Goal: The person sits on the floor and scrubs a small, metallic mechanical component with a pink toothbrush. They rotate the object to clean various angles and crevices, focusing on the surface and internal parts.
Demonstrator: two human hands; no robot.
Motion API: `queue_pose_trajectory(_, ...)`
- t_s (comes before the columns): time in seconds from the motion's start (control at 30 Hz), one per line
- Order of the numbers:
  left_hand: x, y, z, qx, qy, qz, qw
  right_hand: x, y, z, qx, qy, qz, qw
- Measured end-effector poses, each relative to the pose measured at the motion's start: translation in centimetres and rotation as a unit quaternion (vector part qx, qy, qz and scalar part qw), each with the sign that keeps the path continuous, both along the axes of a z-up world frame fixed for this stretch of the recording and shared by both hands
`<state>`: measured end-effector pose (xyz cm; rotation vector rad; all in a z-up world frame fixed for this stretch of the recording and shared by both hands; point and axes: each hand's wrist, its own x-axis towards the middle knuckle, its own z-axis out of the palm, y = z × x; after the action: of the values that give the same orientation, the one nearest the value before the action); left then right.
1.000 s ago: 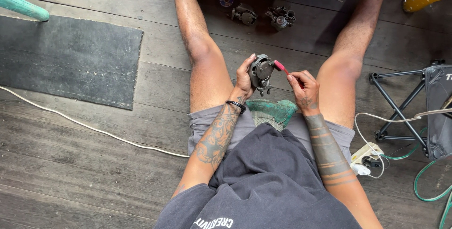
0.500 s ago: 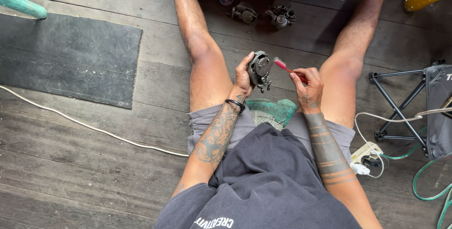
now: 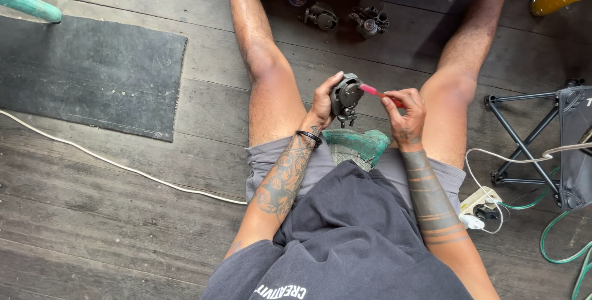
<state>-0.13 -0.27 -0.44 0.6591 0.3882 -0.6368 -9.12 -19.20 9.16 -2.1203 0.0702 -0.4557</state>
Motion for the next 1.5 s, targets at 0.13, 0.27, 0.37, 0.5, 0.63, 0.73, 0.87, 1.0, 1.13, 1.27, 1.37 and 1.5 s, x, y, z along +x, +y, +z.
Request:
queue_pose_trajectory(0.13,-0.4,-0.6,-1.2,0.014,-0.013,-0.024,1.0,0.0,1.1,0.6,-0.002,0.0,0.025,1.0)
queue_pose_trajectory(0.27,0.4,-0.1,-0.4,0.023,-0.012,-0.02,0.999,0.5,-0.3,-0.2,0.002,0.005,0.006,1.0)
queue_pose_trajectory(0.37,-0.3,-0.2,3.3,0.027,-0.019,-0.024,0.999,0.2,0.4,0.6,0.005,0.002,0.013,1.0)
queue_pose_trajectory(0.5,-0.9,0.2,3.4,0.05,-0.048,-0.039,0.997,-0.1,2.4,1.5,-0.019,-0.014,0.05,0.998)
queue_pose_trajectory(0.63,-0.5,0.2,3.2,0.053,-0.035,-0.031,0.997,0.6,-0.1,-0.8,0.009,0.0,0.013,1.0)
queue_pose_trajectory(0.73,0.1,-0.1,1.4,0.047,-0.034,-0.018,0.998,0.6,-1.0,-0.9,0.016,-0.002,-0.026,1.0)
queue_pose_trajectory(0.87,0.0,-0.1,0.5,0.05,-0.014,-0.017,0.998,0.2,-0.1,-0.7,0.01,0.011,-0.014,1.0)
queue_pose_trajectory(1.0,0.8,0.4,-1.7,0.041,-0.002,-0.013,0.999,1.0,-1.4,-2.5,0.012,0.022,-0.044,0.999)
queue_pose_trajectory(1.13,1.1,0.1,-3.8,0.028,-0.013,-0.005,1.0,0.5,-0.1,-1.0,0.008,0.001,-0.017,1.0)
queue_pose_trajectory(1.27,2.1,-0.5,-4.2,0.0,-0.01,0.02,1.0,1.0,1.6,-0.2,0.045,0.007,-0.029,0.999)
queue_pose_trajectory(1.37,0.7,-1.4,-4.3,0.0,-0.008,-0.004,1.0,0.6,3.5,0.5,0.048,0.037,0.006,0.998)
queue_pose_trajectory(1.5,-1.4,-2.3,0.5,0.027,-0.023,-0.01,0.999,0.2,6.4,3.3,0.053,0.175,0.036,0.982)
